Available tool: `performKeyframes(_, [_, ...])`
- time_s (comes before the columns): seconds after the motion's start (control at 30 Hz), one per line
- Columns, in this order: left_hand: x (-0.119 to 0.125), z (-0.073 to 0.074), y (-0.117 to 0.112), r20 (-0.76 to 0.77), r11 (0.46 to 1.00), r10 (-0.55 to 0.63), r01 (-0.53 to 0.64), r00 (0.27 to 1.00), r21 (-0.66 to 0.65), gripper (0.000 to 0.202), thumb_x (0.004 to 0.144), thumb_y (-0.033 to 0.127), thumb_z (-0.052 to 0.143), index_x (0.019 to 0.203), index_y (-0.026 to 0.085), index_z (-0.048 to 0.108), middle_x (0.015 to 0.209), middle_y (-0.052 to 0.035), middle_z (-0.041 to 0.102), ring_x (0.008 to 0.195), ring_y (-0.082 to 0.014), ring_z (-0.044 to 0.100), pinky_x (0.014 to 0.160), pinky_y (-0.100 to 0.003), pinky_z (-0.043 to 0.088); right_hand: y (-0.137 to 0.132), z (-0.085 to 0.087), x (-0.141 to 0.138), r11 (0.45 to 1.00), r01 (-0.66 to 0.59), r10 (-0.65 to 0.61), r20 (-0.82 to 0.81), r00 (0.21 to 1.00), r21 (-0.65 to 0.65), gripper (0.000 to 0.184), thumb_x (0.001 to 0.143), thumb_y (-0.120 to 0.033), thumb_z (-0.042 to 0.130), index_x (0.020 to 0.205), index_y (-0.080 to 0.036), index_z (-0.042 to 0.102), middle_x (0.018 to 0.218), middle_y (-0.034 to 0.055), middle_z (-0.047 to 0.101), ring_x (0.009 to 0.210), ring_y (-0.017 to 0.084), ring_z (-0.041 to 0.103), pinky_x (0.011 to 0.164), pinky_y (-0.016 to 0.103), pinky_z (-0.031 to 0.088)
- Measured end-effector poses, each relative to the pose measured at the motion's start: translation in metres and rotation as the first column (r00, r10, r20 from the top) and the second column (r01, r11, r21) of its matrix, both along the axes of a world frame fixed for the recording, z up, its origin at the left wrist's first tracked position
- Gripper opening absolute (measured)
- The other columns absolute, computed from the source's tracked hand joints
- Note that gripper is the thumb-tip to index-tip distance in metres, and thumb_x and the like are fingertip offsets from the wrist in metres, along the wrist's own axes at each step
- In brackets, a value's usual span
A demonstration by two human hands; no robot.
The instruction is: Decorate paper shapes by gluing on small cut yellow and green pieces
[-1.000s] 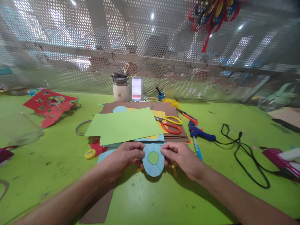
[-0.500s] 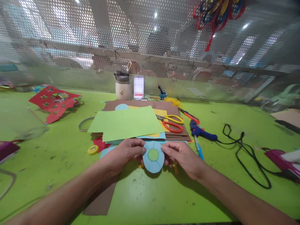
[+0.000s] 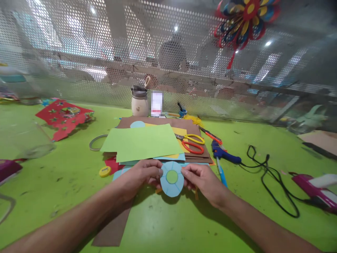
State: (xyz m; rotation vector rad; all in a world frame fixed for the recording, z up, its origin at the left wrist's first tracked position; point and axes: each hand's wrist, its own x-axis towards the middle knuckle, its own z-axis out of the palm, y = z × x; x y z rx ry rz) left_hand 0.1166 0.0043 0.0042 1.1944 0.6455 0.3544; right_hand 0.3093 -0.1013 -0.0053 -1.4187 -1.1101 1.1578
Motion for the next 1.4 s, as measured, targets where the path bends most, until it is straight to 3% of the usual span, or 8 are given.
performKeyframes(0.13, [0.0005,-0.0010,0.0003,0.027,1.000,-0.025,0.025,0.999,-0.008,0.008,0.077,0.019,0.063,0.077,0.012,0.066,0.073,-0.0073,0.066,0.065,-0.0169,0.061,0.063,-0.030,0.050,-0.0001,0.0003,0.0010,1.000,0.012,-0.012,-0.004,1.000,0.004,0.040,0.082,-0.054,0.066,0.070,-0.017,0.059,0.061,-0.0027,0.058,0.052,0.009,0.048,0.053,0.024,0.038])
performKeyframes(0.33, [0.0024,-0.0025,-0.0016,0.036,1.000,0.008,-0.008,0.999,0.009,0.015,0.080,0.022,0.062,0.068,0.013,0.063,0.061,0.0005,0.053,0.056,-0.0129,0.054,0.058,-0.027,0.048,-0.0003,0.0025,-0.0012,1.000,0.003,-0.003,-0.015,1.000,-0.001,0.042,0.080,-0.056,0.067,0.068,-0.017,0.059,0.060,-0.0022,0.058,0.052,0.010,0.048,0.053,0.025,0.038])
performKeyframes(0.83, [0.0022,0.0029,-0.0033,0.005,0.997,0.005,-0.006,1.000,0.071,0.021,0.080,0.023,0.063,0.062,0.014,0.061,0.058,-0.0031,0.062,0.056,-0.0143,0.057,0.057,-0.026,0.045,-0.0002,0.0008,-0.0029,0.999,0.018,-0.017,-0.051,0.999,0.028,0.042,0.082,-0.056,0.065,0.070,-0.017,0.061,0.061,-0.0018,0.058,0.052,0.010,0.049,0.053,0.026,0.039])
performKeyframes(1.4, [0.0031,0.0027,-0.0038,-0.015,0.999,0.002,-0.002,1.000,0.048,0.019,0.080,0.025,0.063,0.064,0.013,0.065,0.063,-0.0047,0.064,0.057,-0.0161,0.059,0.061,-0.031,0.048,-0.0064,0.0035,0.0002,1.000,-0.012,0.011,0.090,0.996,0.019,0.026,0.089,-0.038,0.058,0.074,-0.018,0.063,0.064,-0.0004,0.060,0.056,0.012,0.050,0.056,0.027,0.040])
